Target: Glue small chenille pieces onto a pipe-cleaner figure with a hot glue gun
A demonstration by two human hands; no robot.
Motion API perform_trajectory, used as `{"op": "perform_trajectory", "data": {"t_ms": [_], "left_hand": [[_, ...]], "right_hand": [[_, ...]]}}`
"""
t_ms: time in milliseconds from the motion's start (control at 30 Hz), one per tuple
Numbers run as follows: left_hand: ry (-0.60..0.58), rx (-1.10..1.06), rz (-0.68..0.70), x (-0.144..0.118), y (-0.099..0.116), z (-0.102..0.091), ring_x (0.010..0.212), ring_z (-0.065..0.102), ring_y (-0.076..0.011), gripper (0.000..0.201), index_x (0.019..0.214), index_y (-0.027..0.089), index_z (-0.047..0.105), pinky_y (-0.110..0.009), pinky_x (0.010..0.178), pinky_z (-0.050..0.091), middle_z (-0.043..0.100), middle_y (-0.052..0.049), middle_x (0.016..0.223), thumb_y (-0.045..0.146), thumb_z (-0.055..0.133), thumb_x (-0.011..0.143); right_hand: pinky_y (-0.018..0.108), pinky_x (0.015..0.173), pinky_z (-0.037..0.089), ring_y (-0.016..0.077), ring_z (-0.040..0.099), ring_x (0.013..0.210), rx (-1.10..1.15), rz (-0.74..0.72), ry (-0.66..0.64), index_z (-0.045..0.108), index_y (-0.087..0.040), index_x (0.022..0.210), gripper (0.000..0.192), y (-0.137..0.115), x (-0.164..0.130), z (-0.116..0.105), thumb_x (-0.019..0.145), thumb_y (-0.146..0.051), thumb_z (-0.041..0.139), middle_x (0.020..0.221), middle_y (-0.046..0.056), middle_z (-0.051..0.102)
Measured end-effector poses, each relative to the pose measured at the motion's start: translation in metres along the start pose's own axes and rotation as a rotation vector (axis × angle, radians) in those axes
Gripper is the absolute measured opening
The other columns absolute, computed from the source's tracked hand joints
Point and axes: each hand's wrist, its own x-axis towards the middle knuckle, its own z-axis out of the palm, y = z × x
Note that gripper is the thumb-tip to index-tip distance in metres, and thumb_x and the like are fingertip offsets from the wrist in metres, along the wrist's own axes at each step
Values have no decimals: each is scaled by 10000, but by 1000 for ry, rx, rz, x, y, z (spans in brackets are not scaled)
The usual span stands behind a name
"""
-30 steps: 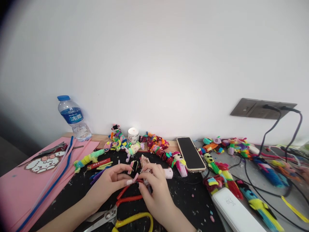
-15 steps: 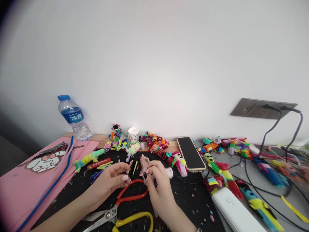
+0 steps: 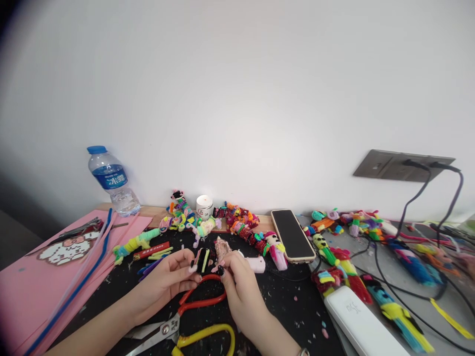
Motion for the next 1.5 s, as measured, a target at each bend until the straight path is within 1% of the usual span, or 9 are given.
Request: {"op": "perform_trajectory", "data": {"t_ms": [167,267,433,600,767,967,1133,1300,1500], "left_hand": [[-5,49,2,-1,-1,3,721,655,-115,289,766,185,451,-236,688,513,606,36,773,227,734,724],[-10,78,0,-2,-2,3,698,646,-107,313,765,186,431,-226,665,504,615,26,785,245,735,721],[-41,117,-11,-1,-3,4,605,603,-73,310,779,190,407,-184,569,460,615,21,761,256,709,749],[-69,134,-26,-1,-2,6,598,599,-71,305,782,189,403,-175,555,445,595,32,737,246,701,755],[-70,148,-30,-4,-1,8,596,602,-75,316,783,191,404,-179,560,449,587,43,713,258,710,744],[-76,184,-45,-6,1,10,570,604,-77,336,774,190,401,-176,548,442,615,32,687,284,721,733],[-95,211,-31,-5,1,9,558,608,-83,333,782,188,415,-164,522,425,627,27,666,298,725,726],[-109,233,-26,-4,-1,8,566,618,-95,296,798,184,450,-172,537,440,623,30,638,301,714,732],[-104,258,-33,-4,1,12,535,617,-103,287,801,177,493,-169,502,419,643,18,631,314,727,707]], "right_hand": [[307,722,412,182,498,807,-95,3,-51,474,-218,901,161,1,-3,0,949,-176,327,896,45,554],[305,714,413,182,501,793,-137,-10,-76,474,-225,880,162,0,-4,-1,951,-184,334,879,41,562],[300,699,409,183,510,781,-164,-45,-131,489,-231,869,171,-4,-2,-2,950,-186,346,843,35,567],[301,684,402,180,509,762,-193,-56,-148,477,-221,849,149,-5,-3,-2,914,-133,375,840,31,575],[297,658,389,178,501,721,-232,-59,-114,462,-215,793,152,-3,-3,-1,898,-128,395,776,24,557],[289,639,379,178,490,707,-235,-55,-98,446,-216,761,161,-3,-2,0,891,-131,407,748,20,534],[287,639,370,174,473,711,-246,-71,-123,444,-212,773,161,-6,-3,-1,890,-118,385,753,16,519],[291,662,378,171,471,732,-234,-80,-155,471,-206,809,163,-8,-2,-1,890,-107,369,778,19,522],[285,657,381,168,473,728,-233,-75,-159,460,-204,793,167,-7,-2,0,884,-99,368,772,19,520]]}}
